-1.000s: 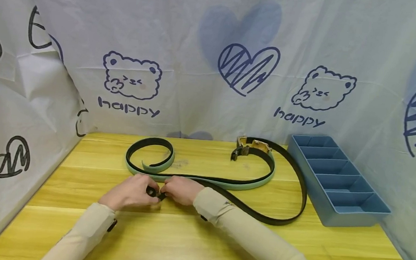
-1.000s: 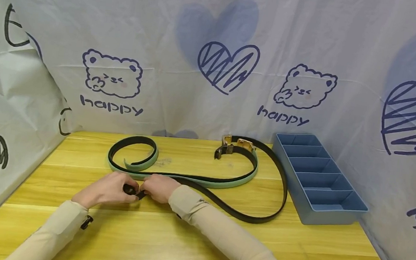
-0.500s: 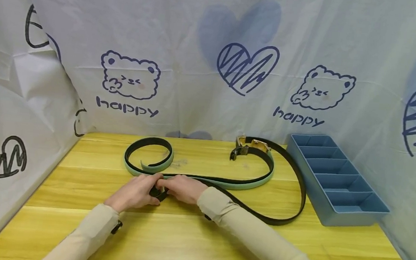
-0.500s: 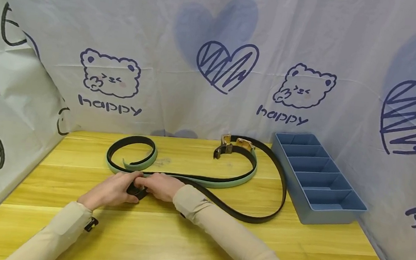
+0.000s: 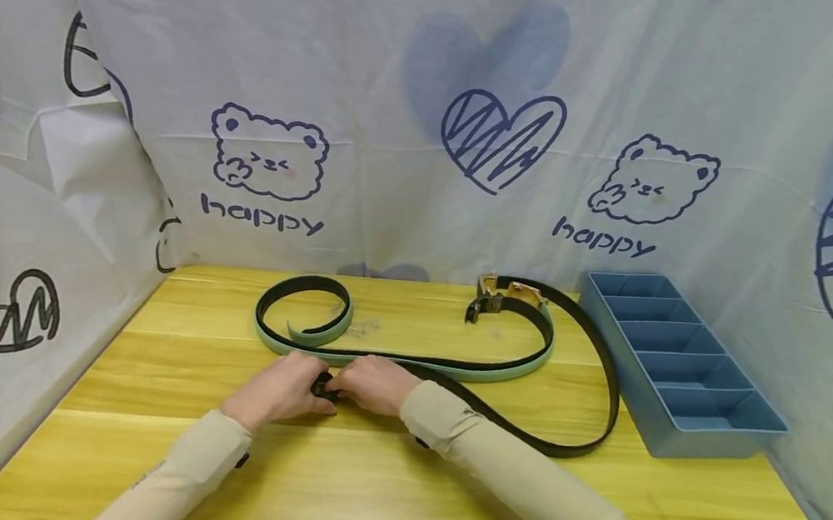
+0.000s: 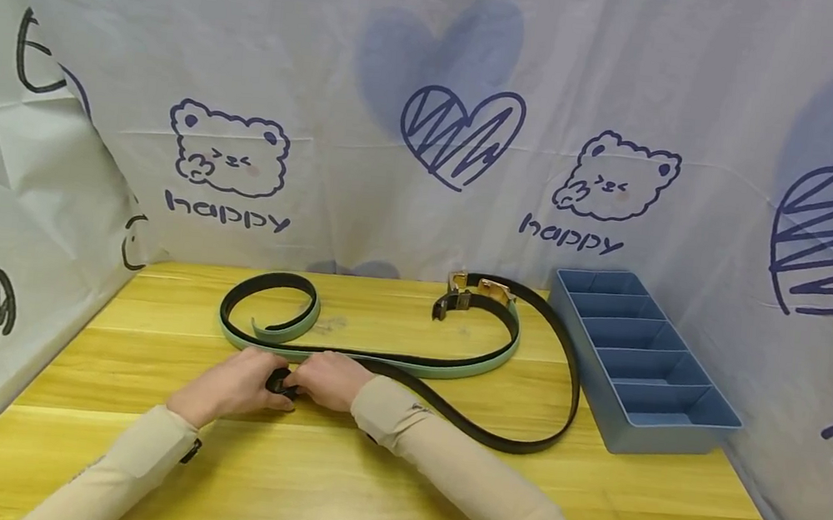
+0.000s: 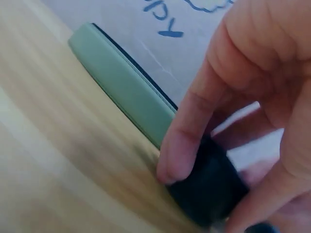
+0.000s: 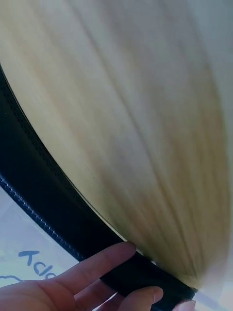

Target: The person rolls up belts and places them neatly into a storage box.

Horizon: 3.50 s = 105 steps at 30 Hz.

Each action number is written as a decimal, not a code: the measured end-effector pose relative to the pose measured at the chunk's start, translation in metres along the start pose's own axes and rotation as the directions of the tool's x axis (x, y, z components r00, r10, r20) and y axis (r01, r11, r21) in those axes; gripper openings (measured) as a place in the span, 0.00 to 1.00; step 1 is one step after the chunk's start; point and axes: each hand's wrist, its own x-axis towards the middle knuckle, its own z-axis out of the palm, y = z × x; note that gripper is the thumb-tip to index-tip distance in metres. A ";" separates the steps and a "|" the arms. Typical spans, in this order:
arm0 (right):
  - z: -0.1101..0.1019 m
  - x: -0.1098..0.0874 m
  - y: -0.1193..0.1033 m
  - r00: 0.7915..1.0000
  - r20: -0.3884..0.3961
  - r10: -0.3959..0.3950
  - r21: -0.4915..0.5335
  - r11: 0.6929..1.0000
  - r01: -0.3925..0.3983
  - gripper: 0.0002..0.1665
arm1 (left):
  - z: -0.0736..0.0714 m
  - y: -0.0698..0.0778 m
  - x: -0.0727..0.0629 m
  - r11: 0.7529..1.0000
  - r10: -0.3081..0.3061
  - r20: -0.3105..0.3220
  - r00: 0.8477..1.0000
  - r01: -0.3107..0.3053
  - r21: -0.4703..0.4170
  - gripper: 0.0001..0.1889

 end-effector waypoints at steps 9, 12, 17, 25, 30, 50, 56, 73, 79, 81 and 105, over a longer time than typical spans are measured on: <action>0.005 -0.013 0.010 1.000 -0.020 0.012 0.015 1.000 -0.012 0.16 | 0.002 0.005 0.004 1.000 0.017 0.023 1.000 -0.017 -0.018 0.11; 0.006 -0.018 0.011 1.000 -0.014 0.007 0.009 1.000 -0.007 0.17 | 0.000 0.004 0.004 0.996 0.092 0.050 0.994 -0.091 -0.019 0.14; 0.003 -0.022 0.008 1.000 -0.018 0.008 -0.014 1.000 -0.008 0.17 | 0.000 0.003 0.005 0.985 0.173 0.055 0.983 -0.174 -0.003 0.21; 0.006 -0.024 0.001 0.998 -0.066 -0.003 -0.070 0.998 -0.001 0.12 | 0.008 0.007 0.004 0.996 0.083 0.017 0.996 -0.082 -0.029 0.12; 0.005 -0.023 0.002 0.996 -0.090 0.014 -0.063 0.998 -0.020 0.11 | 0.012 0.016 0.009 1.000 0.015 -0.060 0.998 -0.015 -0.012 0.13; -0.001 -0.035 0.018 0.996 -0.087 0.003 0.016 1.000 -0.002 0.12 | 0.004 0.034 0.020 0.998 -0.052 -0.029 0.998 0.052 -0.026 0.17; 0.003 -0.038 0.023 0.996 -0.087 -0.031 0.030 0.999 0.033 0.12 | 0.008 0.038 0.023 0.999 -0.037 -0.058 0.998 0.039 0.025 0.16; -0.002 -0.038 0.015 0.999 -0.051 -0.018 0.026 0.999 0.020 0.11 | 0.009 0.036 0.022 0.996 -0.075 0.017 0.997 0.075 -0.045 0.16; -0.002 -0.044 0.018 0.999 -0.032 -0.005 0.029 1.000 0.006 0.15 | 0.011 0.036 0.025 0.998 -0.054 -0.005 0.999 0.054 -0.022 0.14; -0.003 -0.046 0.020 1.000 -0.013 0.021 0.036 0.999 -0.020 0.18 | 0.008 0.035 0.025 0.998 -0.028 0.022 0.999 0.029 -0.048 0.12; 0.001 -0.048 0.024 1.000 -0.013 0.019 0.011 1.000 -0.019 0.14 | 0.009 0.034 0.036 0.999 0.018 0.046 0.999 -0.016 -0.048 0.14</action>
